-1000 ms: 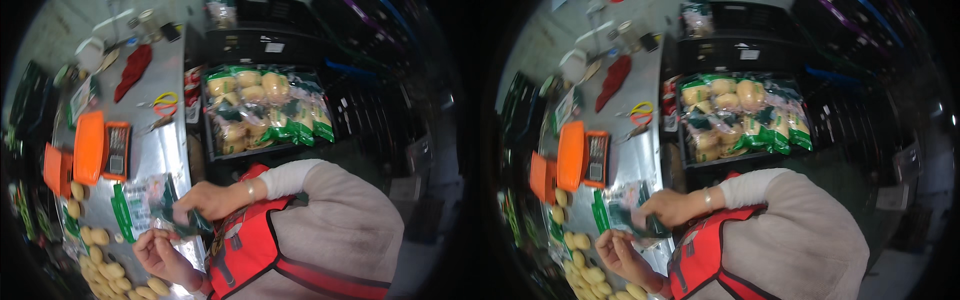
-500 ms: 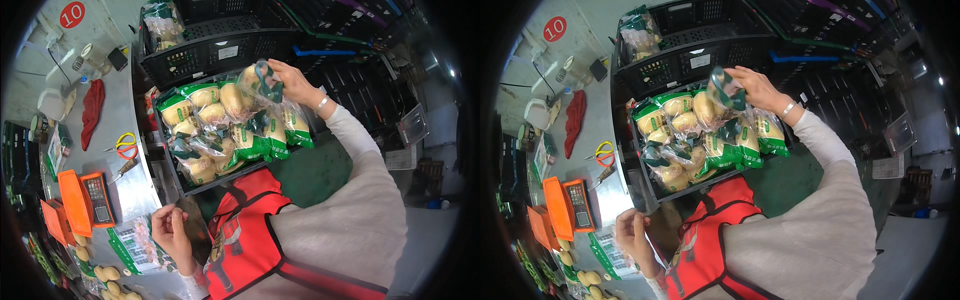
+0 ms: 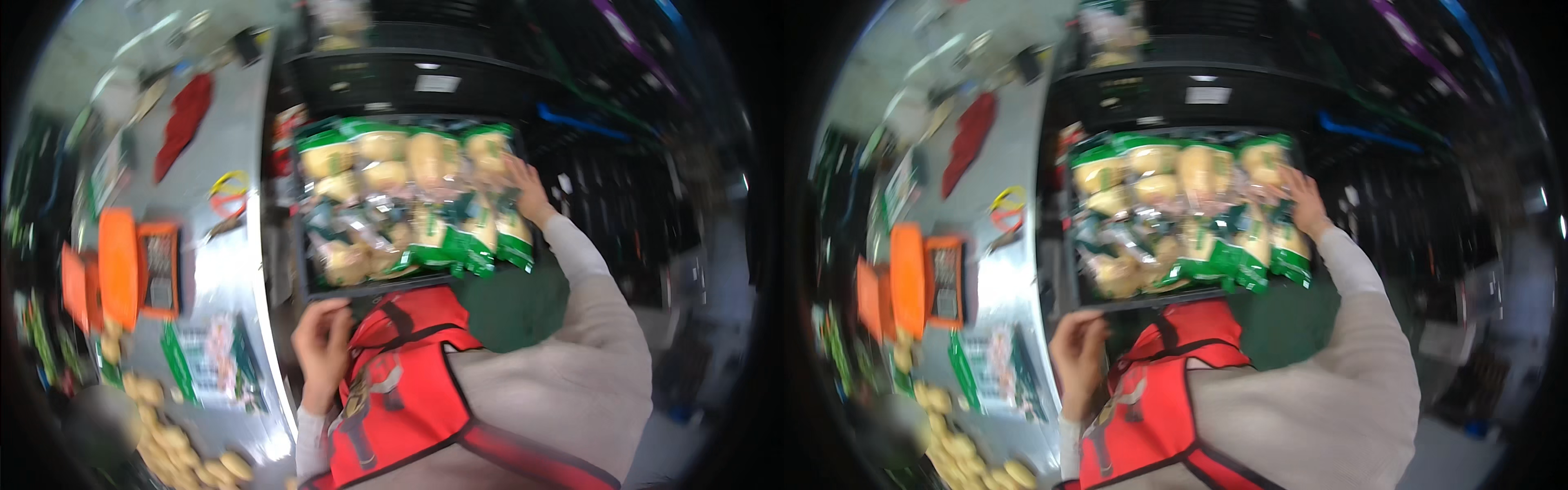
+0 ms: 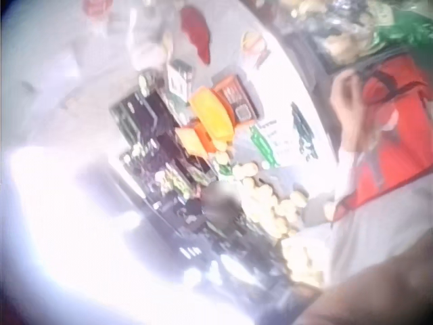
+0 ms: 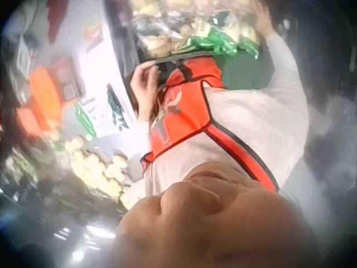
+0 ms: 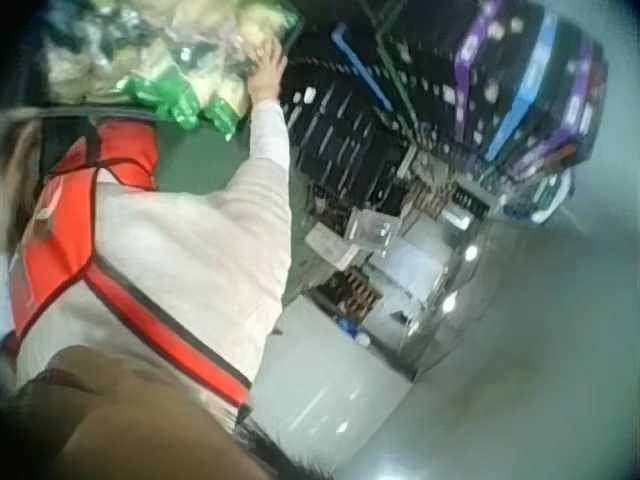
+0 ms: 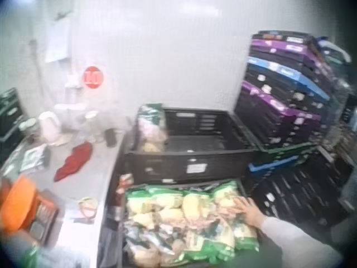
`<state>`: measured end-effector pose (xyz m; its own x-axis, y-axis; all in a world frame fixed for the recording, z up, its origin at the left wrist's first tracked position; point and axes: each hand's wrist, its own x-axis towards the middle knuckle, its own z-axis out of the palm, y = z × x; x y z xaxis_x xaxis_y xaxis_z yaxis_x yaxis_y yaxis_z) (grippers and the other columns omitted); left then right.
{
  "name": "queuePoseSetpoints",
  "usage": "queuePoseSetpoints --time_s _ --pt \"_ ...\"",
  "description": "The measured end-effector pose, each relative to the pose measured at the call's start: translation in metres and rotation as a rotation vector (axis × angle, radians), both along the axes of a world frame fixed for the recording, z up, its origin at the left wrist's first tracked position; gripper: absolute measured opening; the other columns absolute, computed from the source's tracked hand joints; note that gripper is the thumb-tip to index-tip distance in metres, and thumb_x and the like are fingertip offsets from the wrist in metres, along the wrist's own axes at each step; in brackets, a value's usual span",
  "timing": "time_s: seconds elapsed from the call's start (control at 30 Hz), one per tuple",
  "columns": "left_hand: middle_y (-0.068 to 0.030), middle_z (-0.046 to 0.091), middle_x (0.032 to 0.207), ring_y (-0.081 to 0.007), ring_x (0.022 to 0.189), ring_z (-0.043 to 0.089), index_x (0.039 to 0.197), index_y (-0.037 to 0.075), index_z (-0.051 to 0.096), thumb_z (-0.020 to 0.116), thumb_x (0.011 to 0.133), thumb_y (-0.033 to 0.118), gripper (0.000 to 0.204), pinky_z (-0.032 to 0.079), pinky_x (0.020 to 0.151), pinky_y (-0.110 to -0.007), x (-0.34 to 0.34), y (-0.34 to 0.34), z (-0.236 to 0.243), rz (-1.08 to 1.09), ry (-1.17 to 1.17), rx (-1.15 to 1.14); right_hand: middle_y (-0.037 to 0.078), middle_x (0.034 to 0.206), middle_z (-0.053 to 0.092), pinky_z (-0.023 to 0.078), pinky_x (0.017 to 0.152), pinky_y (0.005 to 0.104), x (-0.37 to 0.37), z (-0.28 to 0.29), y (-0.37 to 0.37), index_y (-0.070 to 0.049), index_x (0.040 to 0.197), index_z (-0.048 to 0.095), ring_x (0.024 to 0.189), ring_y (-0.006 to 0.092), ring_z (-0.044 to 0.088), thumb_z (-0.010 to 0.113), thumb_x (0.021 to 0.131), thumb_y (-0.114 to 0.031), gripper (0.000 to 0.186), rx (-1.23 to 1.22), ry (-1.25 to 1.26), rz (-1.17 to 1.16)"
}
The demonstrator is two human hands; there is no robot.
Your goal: The person picks up peeled yellow fruits from a metal table and places them into clear plastic bags. They seal the bags and place them into a black crate. Another person is also packaging fruits at the same table.
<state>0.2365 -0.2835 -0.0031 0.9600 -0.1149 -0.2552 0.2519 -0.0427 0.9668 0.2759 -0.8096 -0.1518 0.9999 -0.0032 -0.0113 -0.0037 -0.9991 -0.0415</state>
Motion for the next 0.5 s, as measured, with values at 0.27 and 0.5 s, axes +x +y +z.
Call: queuePoseSetpoints --time_s 0.27,0.5 --pt "-0.0130 0.062 0.090 -0.0290 0.078 0.065 0.102 0.003 0.063 0.063 0.086 0.003 0.016 0.052 0.068 -0.034 -0.038 0.028 -0.016 0.029 -0.402 0.217 0.016 0.150 0.040 0.051 0.089 0.0482 0.044 0.075 -0.002 -0.023 0.129 0.061 0.106 0.0418 0.062 0.060 0.083 -0.009 0.049 -0.084 0.519 0.278" --pt "-0.0132 0.062 0.093 -0.0323 0.080 0.064 0.102 0.005 0.063 0.061 0.088 0.006 0.015 0.052 0.069 -0.037 -0.120 0.124 -0.037 0.382 -0.240 0.490 0.015 0.100 0.069 0.050 0.086 0.0313 0.200 0.139 0.263 0.001 0.115 0.063 0.093 0.0224 0.067 0.054 0.089 0.003 0.027 0.537 0.090 0.515"
